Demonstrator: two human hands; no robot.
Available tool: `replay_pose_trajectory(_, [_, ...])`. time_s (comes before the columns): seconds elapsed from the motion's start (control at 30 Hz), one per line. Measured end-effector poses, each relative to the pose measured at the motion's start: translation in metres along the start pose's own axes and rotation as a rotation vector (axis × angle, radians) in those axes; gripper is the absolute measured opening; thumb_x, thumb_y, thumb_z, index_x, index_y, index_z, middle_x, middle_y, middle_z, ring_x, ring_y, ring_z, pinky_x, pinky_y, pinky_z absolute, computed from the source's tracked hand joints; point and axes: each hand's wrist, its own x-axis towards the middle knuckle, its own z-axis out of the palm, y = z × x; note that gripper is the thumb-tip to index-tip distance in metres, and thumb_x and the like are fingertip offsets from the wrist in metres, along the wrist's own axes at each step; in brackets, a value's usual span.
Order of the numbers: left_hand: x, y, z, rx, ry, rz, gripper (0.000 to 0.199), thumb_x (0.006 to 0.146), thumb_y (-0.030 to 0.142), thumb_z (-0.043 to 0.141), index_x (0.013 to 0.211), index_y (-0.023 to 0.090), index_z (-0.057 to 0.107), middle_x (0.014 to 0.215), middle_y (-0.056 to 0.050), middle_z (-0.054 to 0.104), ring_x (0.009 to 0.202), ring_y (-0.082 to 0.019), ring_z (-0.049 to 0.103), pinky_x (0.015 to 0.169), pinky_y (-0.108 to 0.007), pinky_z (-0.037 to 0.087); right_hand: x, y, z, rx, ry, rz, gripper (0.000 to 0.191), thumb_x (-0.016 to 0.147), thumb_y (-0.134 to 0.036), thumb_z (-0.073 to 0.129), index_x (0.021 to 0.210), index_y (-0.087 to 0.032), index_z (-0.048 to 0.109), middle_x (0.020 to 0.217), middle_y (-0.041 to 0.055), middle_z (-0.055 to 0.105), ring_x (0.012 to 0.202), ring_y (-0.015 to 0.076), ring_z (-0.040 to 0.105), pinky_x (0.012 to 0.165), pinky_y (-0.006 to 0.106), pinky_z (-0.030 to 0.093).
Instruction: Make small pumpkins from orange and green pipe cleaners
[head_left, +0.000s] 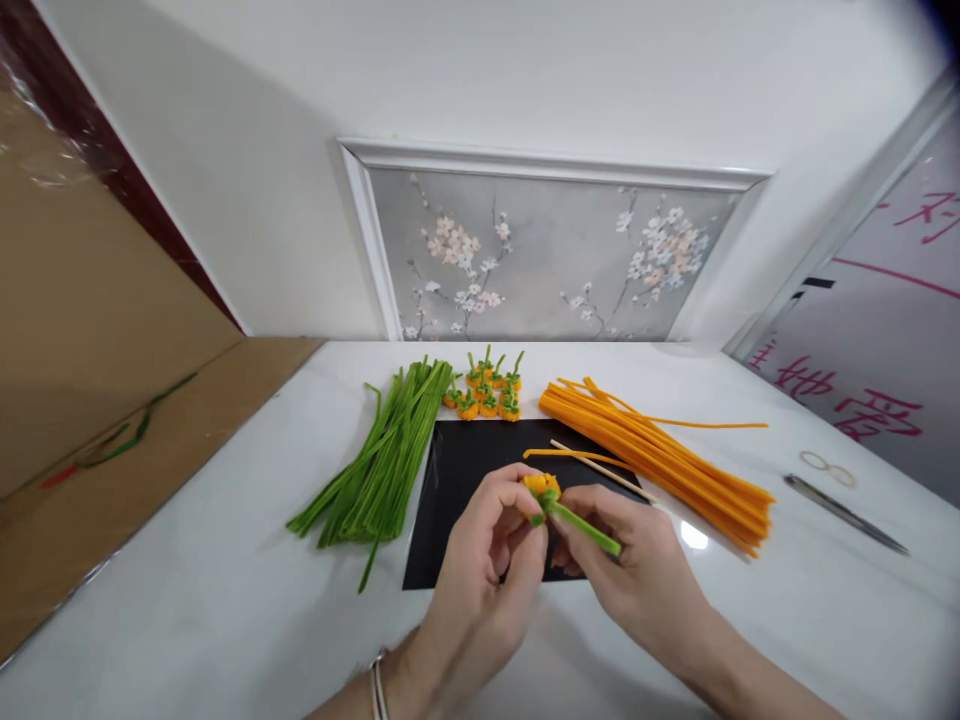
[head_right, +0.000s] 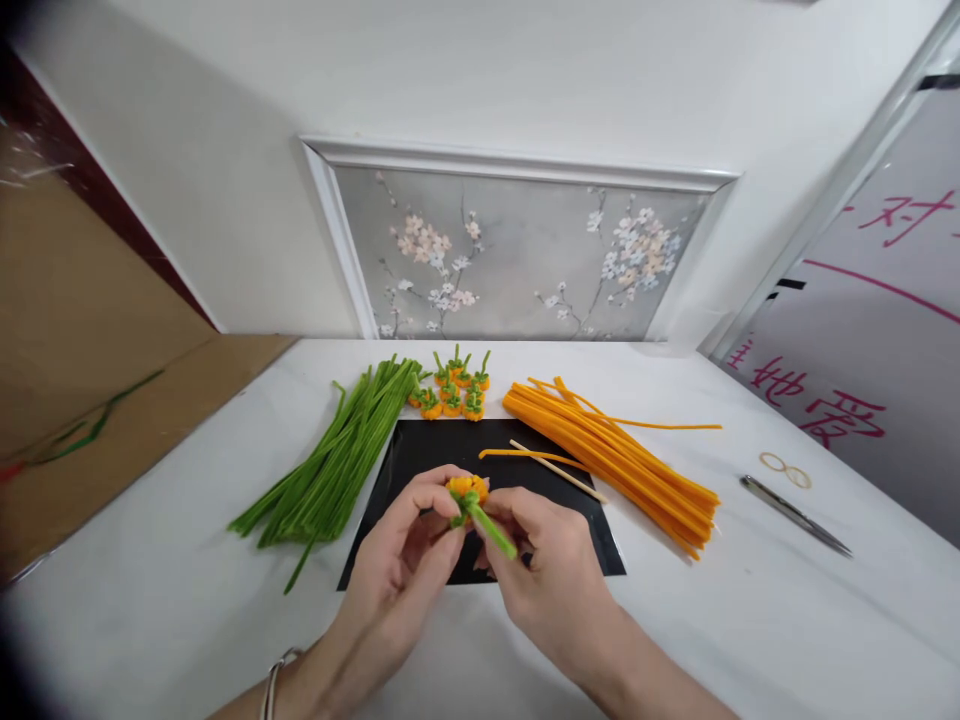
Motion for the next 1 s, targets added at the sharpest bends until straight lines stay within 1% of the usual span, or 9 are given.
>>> replay_pose_trajectory(0.1, [0.001,0.001,0.0,0.009,0.025,-0.004,0.004,0.094,0.02,0.051,0.092,0.023,0.052,0.119,-0.003,0.054,0.097,-0.014,0.062,0.082,-0.022,0.053,0.0,0.001,-0.004,-0.112,0.012,-0.118,0.011,0.089,-0.012,0.052,0.089,-0.019,0.06,0.068,-0.0002,0.064,0.056,0.0113,0.063,0.051,0.019,0.052])
replay_pose_trajectory(0.17, [0.003,0.001,-0.003,0.035,0.03,-0.025,0.011,0.092,0.02,0.054,0.102,0.025,0.054,0.117,-0.003,0.057,0.099,-0.016,0.063,0.084,-0.026,0.054,0.0,0.003,-0.007,-0.233,0.024,-0.235,0.013,0.09,-0.01,0.049,0.091,-0.019,0.059,0.073,0.002,0.064,0.06,0.0122,0.063,0.054,0.02,0.051])
replay_pose_trajectory(0.23, [0.006,-0.001,-0.006,0.108,0.013,-0.032,0.022,0.091,0.021,0.057,0.112,0.027,0.056,0.117,-0.004,0.06,0.101,-0.019,0.064,0.086,-0.03,0.054,0.001,0.005,-0.009,-0.339,0.013,-0.331,0.015,0.093,-0.011,0.046,0.094,-0.019,0.058,0.079,0.0049,0.065,0.065,0.0139,0.063,0.058,0.023,0.051])
replay_pose_trajectory(0.3, [0.009,-0.003,-0.009,0.223,-0.003,-0.007,0.02,0.09,0.021,0.057,0.108,0.026,0.064,0.118,-0.006,0.062,0.105,-0.021,0.062,0.088,-0.031,0.054,0.001,0.007,-0.01,-0.407,-0.012,-0.375,0.016,0.095,-0.011,0.043,0.094,-0.019,0.057,0.08,0.0059,0.064,0.068,0.0151,0.062,0.06,0.025,0.051])
replay_pose_trajectory(0.4, [0.011,-0.005,-0.012,0.366,0.002,0.042,0.015,0.09,0.018,0.055,0.091,0.023,0.069,0.114,-0.007,0.065,0.11,-0.022,0.06,0.088,-0.03,0.052,0.001,0.007,-0.01,-0.432,-0.019,-0.379,0.017,0.096,-0.012,0.042,0.093,-0.019,0.057,0.078,0.0058,0.063,0.068,0.0154,0.062,0.06,0.025,0.051])
replay_pose_trajectory(0.47, [0.011,-0.005,-0.011,0.404,0.011,0.039,0.015,0.09,0.017,0.054,0.088,0.022,0.067,0.111,-0.006,0.067,0.106,-0.02,0.062,0.085,-0.028,0.052,0.001,0.005,-0.009,-0.412,-0.011,-0.354,0.017,0.095,-0.011,0.042,0.092,-0.019,0.057,0.076,0.0047,0.063,0.065,0.0147,0.061,0.059,0.024,0.05])
replay_pose_trajectory(0.7, [0.005,-0.009,-0.006,0.315,0.095,0.012,0.008,0.088,0.018,0.056,0.084,0.021,0.061,0.109,-0.005,0.068,0.094,-0.017,0.066,0.083,-0.026,0.053,-0.001,-0.003,-0.003,-0.24,0.054,-0.209,0.014,0.09,-0.011,0.046,0.083,-0.02,0.055,0.068,0.0007,0.058,0.053,0.0103,0.053,0.044,0.019,0.039])
replay_pose_trajectory(0.93, [0.006,-0.007,-0.001,0.283,0.145,-0.023,0.008,0.087,0.018,0.057,0.081,0.02,0.062,0.099,-0.003,0.068,0.088,-0.016,0.064,0.076,-0.025,0.053,0.001,-0.006,-0.003,-0.405,0.102,-0.344,0.018,0.09,-0.009,0.045,0.077,-0.02,0.053,0.061,-0.001,0.052,0.049,0.0109,0.047,0.048,0.021,0.04])
replay_pose_trajectory(1.0, [0.009,-0.004,-0.001,0.252,0.145,-0.05,0.007,0.087,0.02,0.058,0.081,0.019,0.062,0.089,-0.002,0.066,0.08,-0.015,0.063,0.072,-0.024,0.052,0.002,-0.004,-0.004,-0.417,0.102,-0.364,0.015,0.091,-0.01,0.046,0.083,-0.02,0.055,0.066,0.0003,0.056,0.053,0.0114,0.052,0.051,0.022,0.043])
